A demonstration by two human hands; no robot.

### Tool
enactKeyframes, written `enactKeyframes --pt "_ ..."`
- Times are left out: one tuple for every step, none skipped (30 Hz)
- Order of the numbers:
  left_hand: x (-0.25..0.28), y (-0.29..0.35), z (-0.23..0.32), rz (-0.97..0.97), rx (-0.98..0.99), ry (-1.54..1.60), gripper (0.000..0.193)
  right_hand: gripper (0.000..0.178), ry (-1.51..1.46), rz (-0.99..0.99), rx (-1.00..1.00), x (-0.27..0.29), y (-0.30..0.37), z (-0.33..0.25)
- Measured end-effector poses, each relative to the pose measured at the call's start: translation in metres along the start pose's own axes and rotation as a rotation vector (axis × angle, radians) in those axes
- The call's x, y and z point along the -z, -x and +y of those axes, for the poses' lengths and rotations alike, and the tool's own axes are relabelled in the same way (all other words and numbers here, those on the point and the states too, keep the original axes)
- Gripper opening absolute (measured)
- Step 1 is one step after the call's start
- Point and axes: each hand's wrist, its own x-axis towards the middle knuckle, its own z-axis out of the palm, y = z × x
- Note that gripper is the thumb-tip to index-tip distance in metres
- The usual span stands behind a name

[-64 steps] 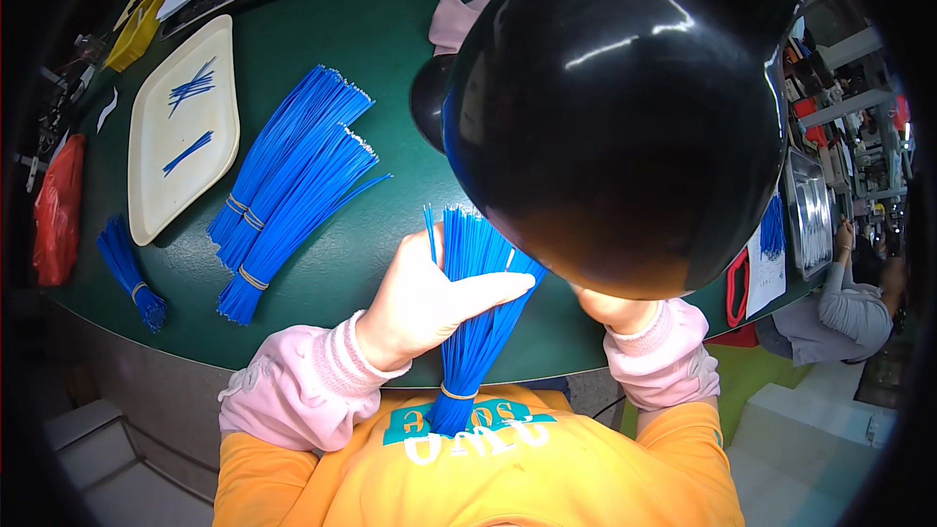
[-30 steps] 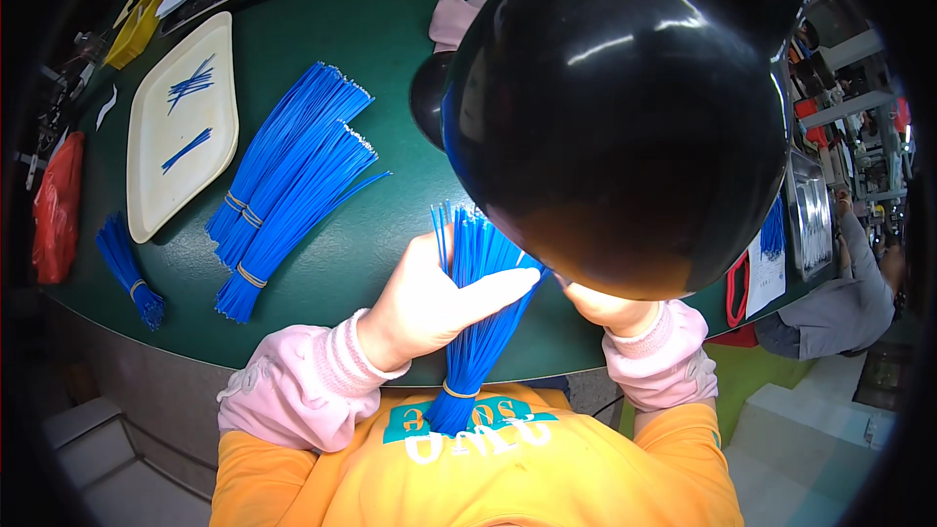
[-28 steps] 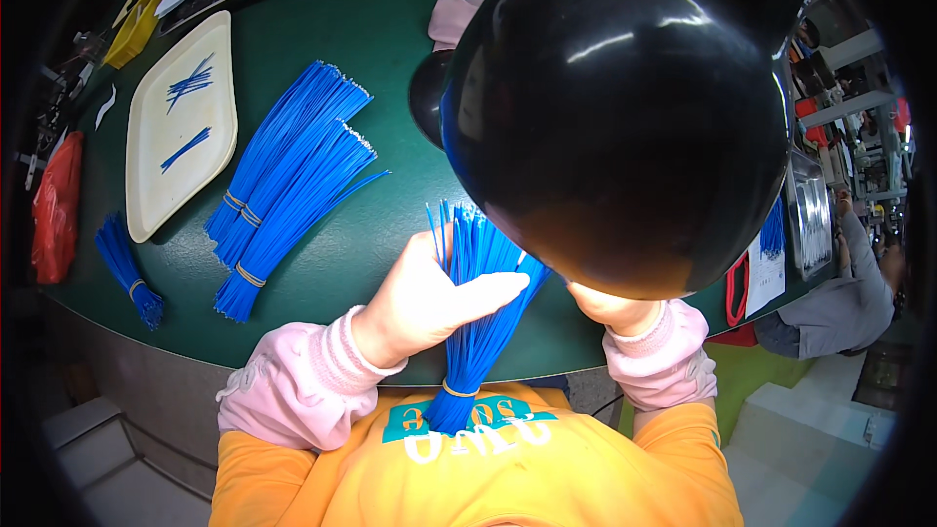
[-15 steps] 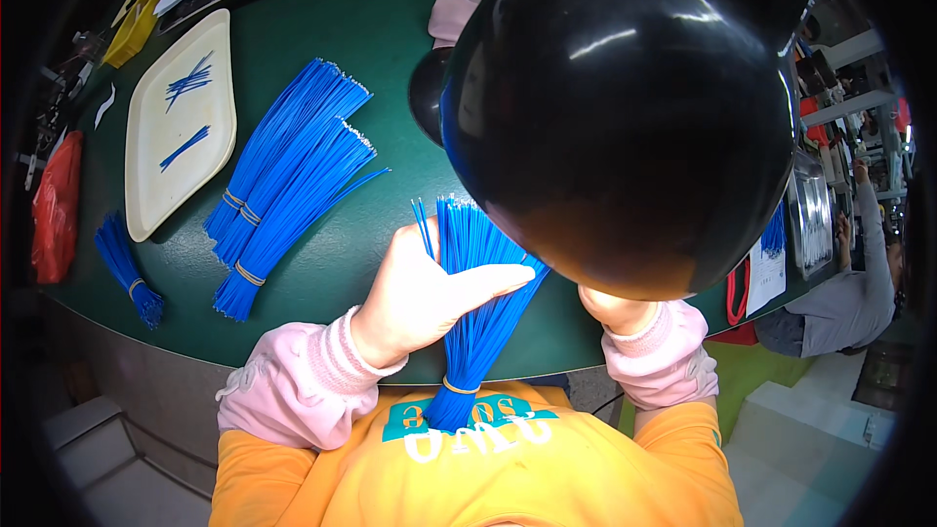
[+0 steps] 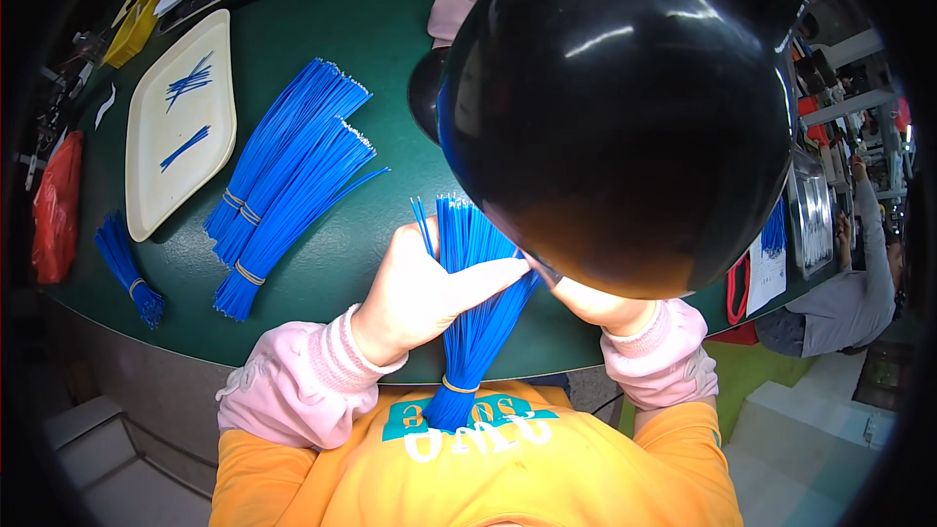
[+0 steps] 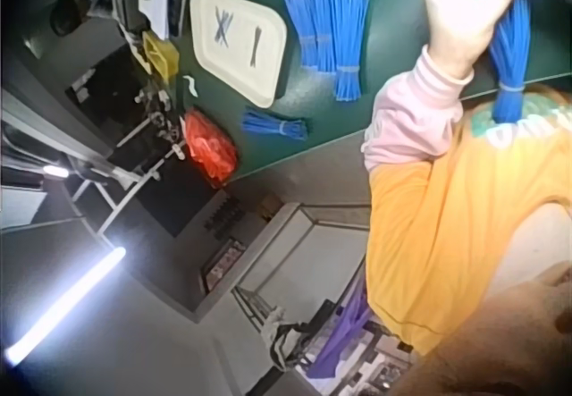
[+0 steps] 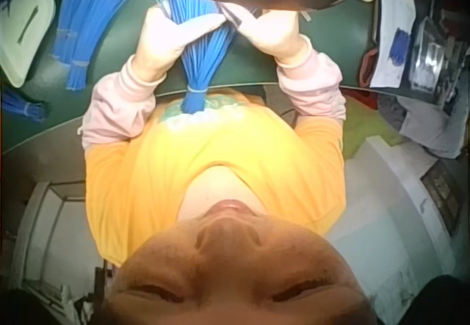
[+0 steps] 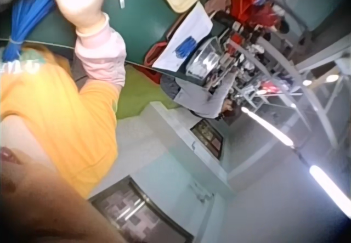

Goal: Grouping, counting, and organizing small blue plastic components on an assembly line workbench.

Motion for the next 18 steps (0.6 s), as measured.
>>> enactKeyframes --pt "0.0 -0.0003 0.0002 -0.001 -0.008 -0.023 0.009 0.027 0.009 0.024 -0.007 0.0023 -0.0003 0.0002" --pt "-0.0003 -0.0008 0.0 -0.003 -0.008 -0.021 0.009 0.027 0.019 0.049 -0.015 0.0044 -0.0002 0.0007" --pt "-0.0006 -0.0014 -0.0007 -0.004 -0.024 -0.016 0.009 0.027 0.021 0.048 -0.015 0.0066 0.0004 0.0019" --pt "-0.0008 -0.0013 -0.0015 -0.003 -0.037 -0.013 0.01 0.028 0.049 0.042 0.005 0.0083 0.002 0.0034" --pt "-0.0006 -0.0013 -0.002 -0.003 -0.036 -0.013 0.01 0.028 0.078 0.036 0.025 0.0089 0.0032 0.0042" --pt "-0.0003 -0.0012 -0.0023 -0.004 -0.033 -0.016 0.01 0.028 0.077 0.035 0.024 0.007 0.0035 0.0037" --pt "0.0003 -0.0012 -0.0024 -0.004 -0.031 -0.021 0.01 0.027 -0.01 0.013 -0.015 0.0031 0.003 0.0032" --pt "0.0002 -0.001 -0.0023 -0.003 -0.03 -0.022 0.01 0.026 -0.097 -0.009 -0.055 0.0006 0.0029 0.0029" --pt "-0.0001 -0.0007 -0.0019 0.002 -0.039 -0.019 0.01 0.025 -0.037 -0.004 -0.026 0.0 0.0032 0.0028" --pt "-0.0005 -0.0008 -0.0018 0.004 -0.048 -0.013 0.01 0.025 -0.036 -0.005 -0.027 0.001 0.004 0.0031" --pt "-0.0007 -0.0008 -0.0018 0.004 -0.048 -0.012 0.01 0.026 -0.028 0.03 -0.044 0.003 0.0052 0.0037" --pt "-0.0009 -0.0009 -0.0018 0.01 -0.022 0.003 0.009 0.026 -0.02 0.066 -0.061 0.0041 0.0058 0.004" --pt "-0.0013 -0.0009 -0.0017 0.015 0.006 0.017 0.009 0.026 -0.019 0.066 -0.062 0.0043 0.0049 0.0036" --pt "-0.0017 -0.001 -0.0013 0.014 0.006 0.017 0.009 0.026 -0.042 0.081 -0.059 0.0044 0.0026 0.0028" --pt "-0.0022 -0.0011 -0.0008 0.011 0.005 0.016 0.009 0.025 -0.066 0.097 -0.056 0.0044 0.0003 0.0019" --pt "-0.0018 -0.0007 -0.0003 0.012 0.003 0.012 0.009 0.025 -0.093 0.113 -0.051 0.0035 -0.0011 0.0014" --pt "-0.0014 -0.0002 -0.0002 0.014 0.003 0.01 0.009 0.025 -0.095 0.114 -0.05 0.0028 -0.0012 0.0012" --pt "-0.001 0.0002 -0.0001 0.018 0.01 -0.001 0.01 0.026 -0.092 0.12 -0.053 0.0019 -0.0011 0.001"
